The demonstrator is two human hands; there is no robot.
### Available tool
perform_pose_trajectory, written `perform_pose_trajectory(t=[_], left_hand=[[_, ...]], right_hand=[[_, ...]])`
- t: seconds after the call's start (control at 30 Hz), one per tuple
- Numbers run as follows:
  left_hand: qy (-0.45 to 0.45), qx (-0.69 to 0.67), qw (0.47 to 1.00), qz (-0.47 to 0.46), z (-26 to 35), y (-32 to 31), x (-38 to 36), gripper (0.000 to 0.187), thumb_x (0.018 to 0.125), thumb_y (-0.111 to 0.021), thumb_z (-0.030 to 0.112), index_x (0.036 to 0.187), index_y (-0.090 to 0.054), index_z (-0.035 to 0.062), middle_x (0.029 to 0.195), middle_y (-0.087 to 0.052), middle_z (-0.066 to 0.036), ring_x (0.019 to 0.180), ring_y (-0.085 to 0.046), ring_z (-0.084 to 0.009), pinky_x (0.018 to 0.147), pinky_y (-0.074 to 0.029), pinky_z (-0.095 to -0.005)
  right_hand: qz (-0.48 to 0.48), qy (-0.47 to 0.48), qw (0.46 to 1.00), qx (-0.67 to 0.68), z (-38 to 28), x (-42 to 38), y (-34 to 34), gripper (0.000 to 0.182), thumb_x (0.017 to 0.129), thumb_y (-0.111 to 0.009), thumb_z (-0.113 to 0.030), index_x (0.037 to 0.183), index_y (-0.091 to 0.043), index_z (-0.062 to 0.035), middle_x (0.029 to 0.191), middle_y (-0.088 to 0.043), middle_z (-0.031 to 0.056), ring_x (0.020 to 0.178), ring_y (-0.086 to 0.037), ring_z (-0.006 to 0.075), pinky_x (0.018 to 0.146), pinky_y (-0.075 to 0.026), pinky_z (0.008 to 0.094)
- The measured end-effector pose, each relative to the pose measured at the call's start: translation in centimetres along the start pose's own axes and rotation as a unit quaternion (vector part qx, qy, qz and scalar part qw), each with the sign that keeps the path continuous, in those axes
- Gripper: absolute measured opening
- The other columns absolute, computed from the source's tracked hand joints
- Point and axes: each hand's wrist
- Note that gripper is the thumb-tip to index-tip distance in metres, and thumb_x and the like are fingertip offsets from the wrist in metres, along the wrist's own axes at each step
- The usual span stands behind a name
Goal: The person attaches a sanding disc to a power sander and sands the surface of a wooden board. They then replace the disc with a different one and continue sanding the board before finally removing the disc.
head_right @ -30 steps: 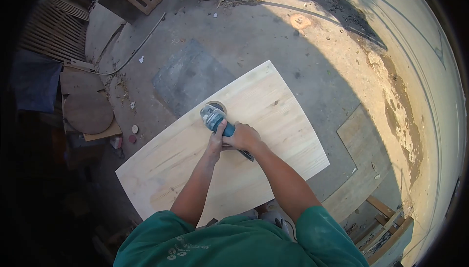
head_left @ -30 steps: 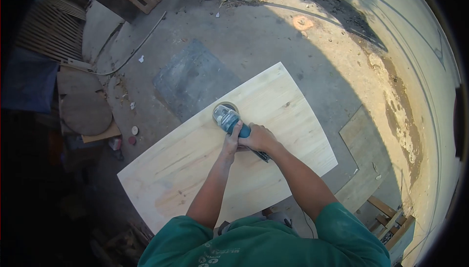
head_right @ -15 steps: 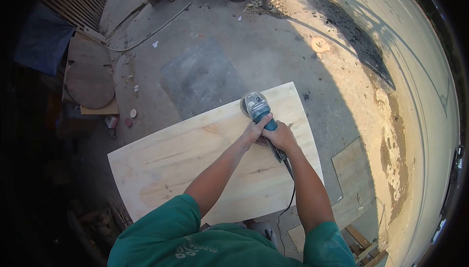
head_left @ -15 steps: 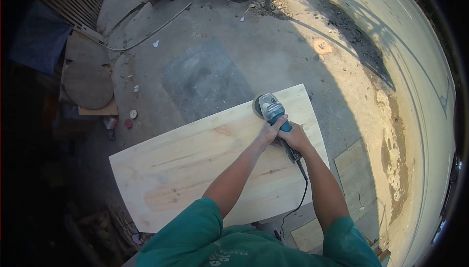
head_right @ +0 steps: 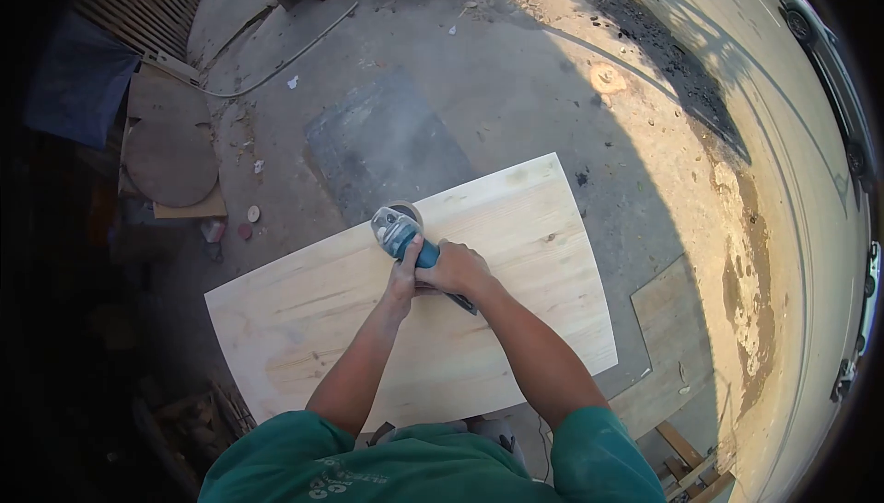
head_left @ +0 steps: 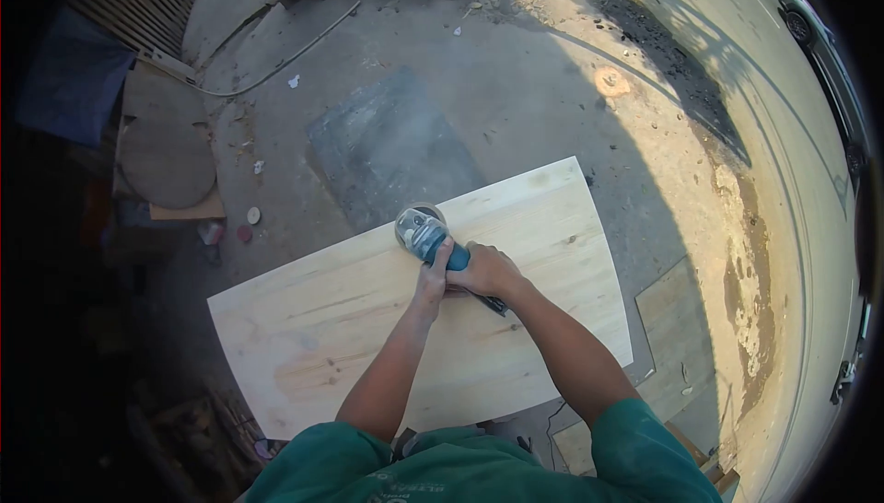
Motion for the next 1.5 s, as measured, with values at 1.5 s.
perform_pose_trajectory(t=[1.5], left_hand=[[-0.002,0.241,0.931,-0.272,3.1,-22.1,7.2,0.078,0.081,-0.062,0.071,0.116,-0.065,0.0007,0.098,-0.070,-0.017,0.076,-0.074,-0.0276,0.063,-0.062,-0.0366]], right_hand=[[0.279,-0.099,0.912,0.284,18.0,-4.3,9.9,0.058,0.079,-0.075,-0.046,0.097,-0.069,0.0088,0.085,-0.072,0.0157,0.076,-0.070,0.0218,0.069,-0.053,0.0345]])
Point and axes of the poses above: each hand's wrist, its own x-axis towards the middle knuckle, its own y-axis out of the back of the hand, z = x × y
